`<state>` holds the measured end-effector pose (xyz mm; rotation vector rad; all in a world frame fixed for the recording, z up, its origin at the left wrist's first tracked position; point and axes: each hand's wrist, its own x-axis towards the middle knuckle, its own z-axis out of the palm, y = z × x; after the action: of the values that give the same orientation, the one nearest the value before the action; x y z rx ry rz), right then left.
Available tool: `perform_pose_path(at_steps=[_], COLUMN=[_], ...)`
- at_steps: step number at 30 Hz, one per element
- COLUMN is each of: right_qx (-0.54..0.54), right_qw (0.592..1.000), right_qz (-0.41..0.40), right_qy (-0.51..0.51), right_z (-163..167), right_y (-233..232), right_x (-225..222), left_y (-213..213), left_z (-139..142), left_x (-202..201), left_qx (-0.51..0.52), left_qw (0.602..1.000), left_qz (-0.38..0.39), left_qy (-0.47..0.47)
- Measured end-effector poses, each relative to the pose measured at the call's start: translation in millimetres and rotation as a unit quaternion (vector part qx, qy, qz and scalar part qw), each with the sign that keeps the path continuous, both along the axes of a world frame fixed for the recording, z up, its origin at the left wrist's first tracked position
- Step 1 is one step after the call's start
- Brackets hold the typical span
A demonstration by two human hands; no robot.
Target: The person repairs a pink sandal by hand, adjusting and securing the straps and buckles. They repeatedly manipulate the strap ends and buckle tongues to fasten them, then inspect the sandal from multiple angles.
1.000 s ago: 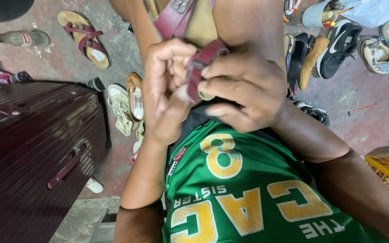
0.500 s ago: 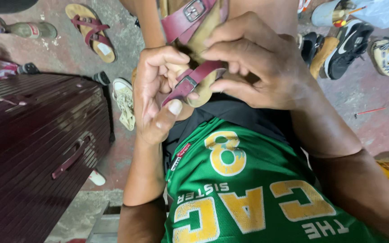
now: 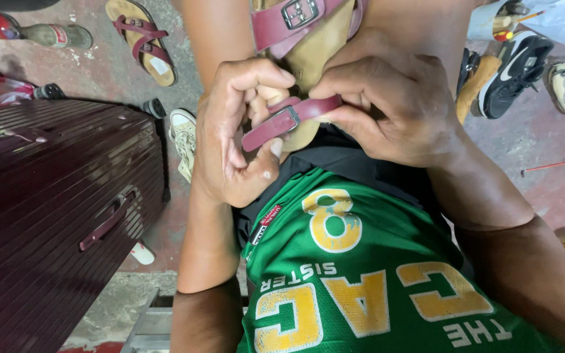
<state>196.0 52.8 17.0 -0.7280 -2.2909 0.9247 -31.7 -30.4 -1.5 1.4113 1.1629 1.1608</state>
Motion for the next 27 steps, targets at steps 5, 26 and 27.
perform_pose_path(at_steps=[5, 26, 27], right_qx=[-0.006, -0.243, -0.226], right_qw=[1.0, 0.965, 0.971], right_qz=[-0.019, 0.003, 0.002], right_qy=[0.005, 0.096, 0.073], right_z=[7, 50, 56], right_y=[-4, 17, 17], right_x=[1, -8, -16], left_y=[6, 32, 28], left_z=[17, 84, 89], left_x=[2, -19, -23], left_qx=[0.047, 0.15, 0.16], left_qw=[0.997, 0.969, 0.964], left_qz=[0.007, -0.031, -0.022], left_qy=[0.063, 0.195, 0.21])
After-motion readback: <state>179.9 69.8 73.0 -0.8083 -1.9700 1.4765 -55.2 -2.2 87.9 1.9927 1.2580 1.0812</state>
